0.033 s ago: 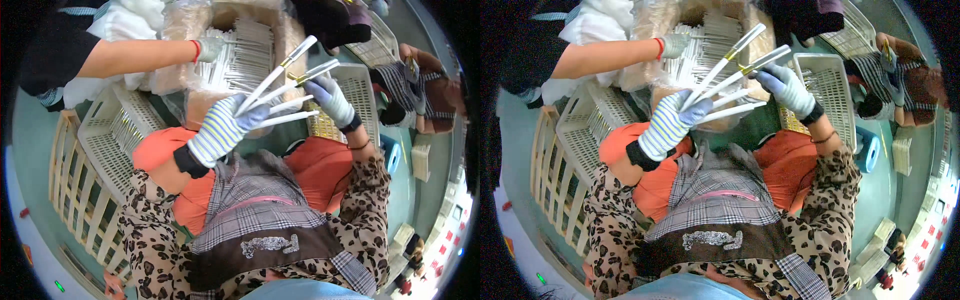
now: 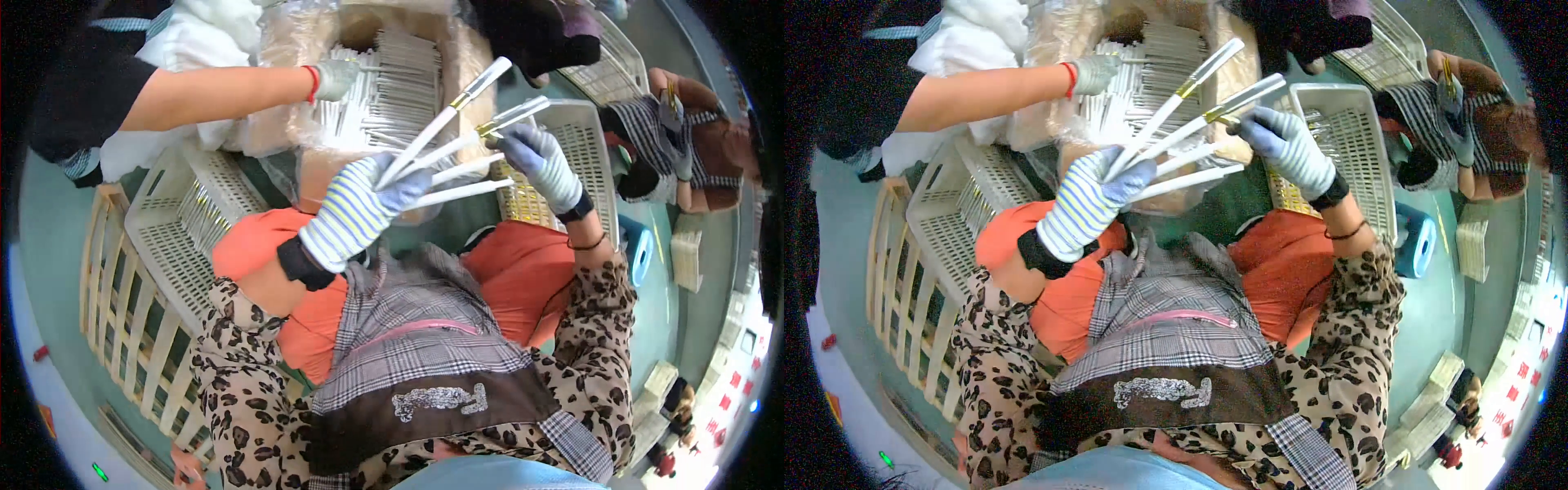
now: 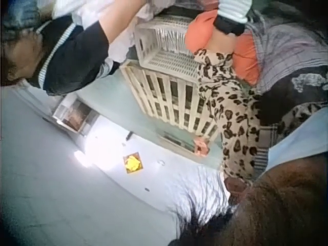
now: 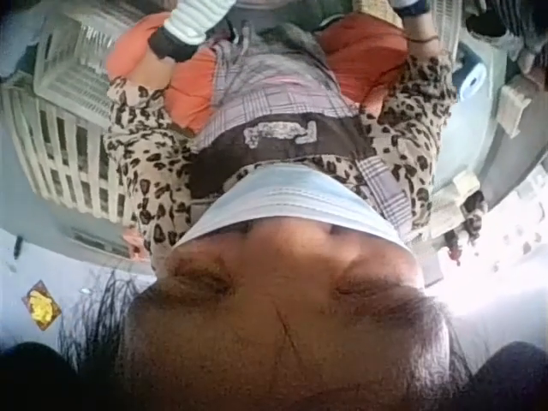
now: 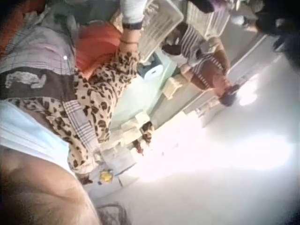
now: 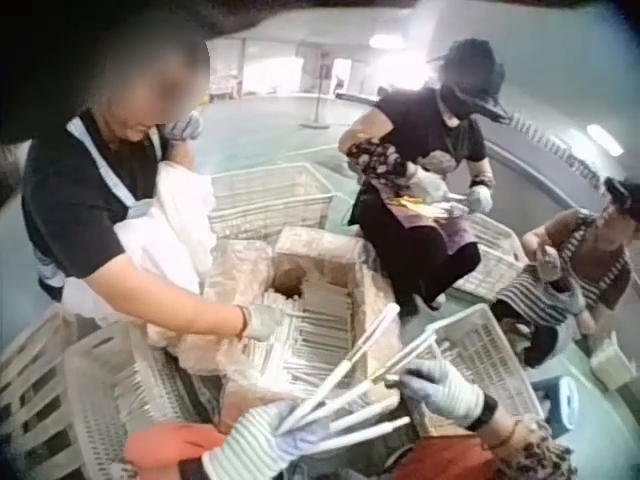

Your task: The person picks up white tubes from a box, fits metal tips onto them, and places the assembled tubes into a white basket.

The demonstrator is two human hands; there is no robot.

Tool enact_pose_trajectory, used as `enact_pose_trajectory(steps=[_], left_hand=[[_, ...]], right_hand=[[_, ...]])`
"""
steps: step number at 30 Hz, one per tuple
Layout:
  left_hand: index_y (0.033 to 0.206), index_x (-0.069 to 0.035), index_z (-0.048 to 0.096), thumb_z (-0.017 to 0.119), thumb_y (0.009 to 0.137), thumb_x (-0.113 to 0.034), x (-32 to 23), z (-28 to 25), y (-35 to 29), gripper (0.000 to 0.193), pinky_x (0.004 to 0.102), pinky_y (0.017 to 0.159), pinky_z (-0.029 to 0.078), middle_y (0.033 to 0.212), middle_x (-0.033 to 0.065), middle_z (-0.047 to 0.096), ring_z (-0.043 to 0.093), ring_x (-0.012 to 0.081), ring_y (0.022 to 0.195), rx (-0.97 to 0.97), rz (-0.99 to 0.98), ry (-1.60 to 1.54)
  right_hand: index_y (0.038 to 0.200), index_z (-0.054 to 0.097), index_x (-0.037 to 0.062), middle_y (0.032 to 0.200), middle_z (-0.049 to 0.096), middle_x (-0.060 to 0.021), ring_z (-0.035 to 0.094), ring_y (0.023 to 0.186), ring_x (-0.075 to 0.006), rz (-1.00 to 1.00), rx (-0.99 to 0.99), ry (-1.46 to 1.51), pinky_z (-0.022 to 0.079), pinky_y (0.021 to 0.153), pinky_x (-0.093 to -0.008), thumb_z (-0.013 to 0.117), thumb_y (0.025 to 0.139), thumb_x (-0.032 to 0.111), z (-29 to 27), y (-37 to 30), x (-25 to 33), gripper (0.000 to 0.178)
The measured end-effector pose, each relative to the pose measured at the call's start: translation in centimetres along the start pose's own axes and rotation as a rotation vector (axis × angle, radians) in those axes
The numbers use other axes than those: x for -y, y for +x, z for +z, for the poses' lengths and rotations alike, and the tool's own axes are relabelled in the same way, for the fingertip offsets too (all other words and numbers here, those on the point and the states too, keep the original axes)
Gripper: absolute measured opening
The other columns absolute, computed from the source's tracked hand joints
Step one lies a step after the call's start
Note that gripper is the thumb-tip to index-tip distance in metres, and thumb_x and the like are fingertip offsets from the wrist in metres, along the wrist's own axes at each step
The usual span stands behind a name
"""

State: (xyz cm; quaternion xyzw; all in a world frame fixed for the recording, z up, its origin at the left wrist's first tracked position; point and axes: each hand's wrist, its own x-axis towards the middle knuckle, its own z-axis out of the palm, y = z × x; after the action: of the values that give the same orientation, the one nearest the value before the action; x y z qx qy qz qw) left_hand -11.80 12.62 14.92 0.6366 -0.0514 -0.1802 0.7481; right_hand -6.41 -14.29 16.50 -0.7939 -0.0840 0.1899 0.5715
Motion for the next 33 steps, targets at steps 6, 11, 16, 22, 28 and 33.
enact_pose_trajectory(steps=[6,11,16,22,28,33], left_hand=[[0.095,0.001,0.061,0.067,0.08,-0.017,0.9,-1.0,0.4,0.024,0.0219,0.066,0.045,0.083,0.0019,0.063,0.053,0.0049,0.075,0.048,-0.081,0.083],[0.095,0.001,0.061,0.068,0.08,-0.02,-0.1,-1.0,0.3,0.026,0.021,0.064,0.043,0.08,0.0008,0.061,0.048,0.0037,0.072,0.083,-0.147,0.198],[0.092,0.0,0.062,0.069,0.079,-0.024,0.3,-1.6,0.1,0.029,0.0214,0.061,0.042,0.075,0.0001,0.059,0.046,0.0045,0.069,0.08,-0.156,0.286],[0.087,0.001,0.063,0.069,0.079,-0.025,0.2,-1.6,-0.5,0.028,0.0224,0.057,0.04,0.068,0.0002,0.057,0.044,0.0045,0.065,0.082,-0.16,0.311],[0.086,0.002,0.064,0.068,0.08,-0.03,0.3,-1.6,-1.1,0.034,0.0249,0.057,0.042,0.067,0.0017,0.058,0.046,0.0054,0.064,0.136,-0.135,0.454],[0.084,0.0,0.064,0.067,0.08,-0.033,-0.2,-1.6,-1.5,0.034,0.0269,0.055,0.041,0.061,0.0048,0.055,0.047,0.0081,0.059,0.154,-0.172,0.388]], right_hand=[[0.094,0.063,-0.0007,0.073,0.063,-0.0049,0.055,0.068,-0.0084,-0.228,0.063,-0.213,0.045,0.063,-0.0235,0.061,0.084,0.015,-0.3,-2.7,-0.8,0.019],[0.093,0.063,-0.001,0.072,0.062,-0.0084,0.057,0.066,-0.0122,-0.285,0.099,-0.348,0.045,0.063,-0.0257,0.063,0.082,0.016,-1.0,-3.4,-1.6,0.02],[0.09,0.063,-0.0013,0.076,0.063,-0.0139,0.061,0.069,-0.0208,-0.365,0.18,-0.394,0.047,0.064,-0.0295,0.063,0.082,0.018,-0.4,-3.1,-2.1,0.021],[0.087,0.064,-0.0005,0.078,0.063,-0.0158,0.062,0.07,-0.0278,-0.397,0.208,-0.433,0.048,0.064,-0.0326,0.063,0.081,0.018,0.7,-3.8,-1.4,0.02],[0.088,0.063,-0.0011,0.078,0.063,-0.0149,0.062,0.07,-0.0259,-0.39,0.26,-0.444,0.048,0.064,-0.0322,0.06,0.083,0.016,1.4,-4.5,0.0,0.018],[0.09,0.063,-0.001,0.073,0.063,-0.0101,0.06,0.067,-0.0193,-0.116,0.317,-0.186,0.048,0.063,-0.0292,0.061,0.082,0.014,2.4,-5.5,0.4,0.018]])
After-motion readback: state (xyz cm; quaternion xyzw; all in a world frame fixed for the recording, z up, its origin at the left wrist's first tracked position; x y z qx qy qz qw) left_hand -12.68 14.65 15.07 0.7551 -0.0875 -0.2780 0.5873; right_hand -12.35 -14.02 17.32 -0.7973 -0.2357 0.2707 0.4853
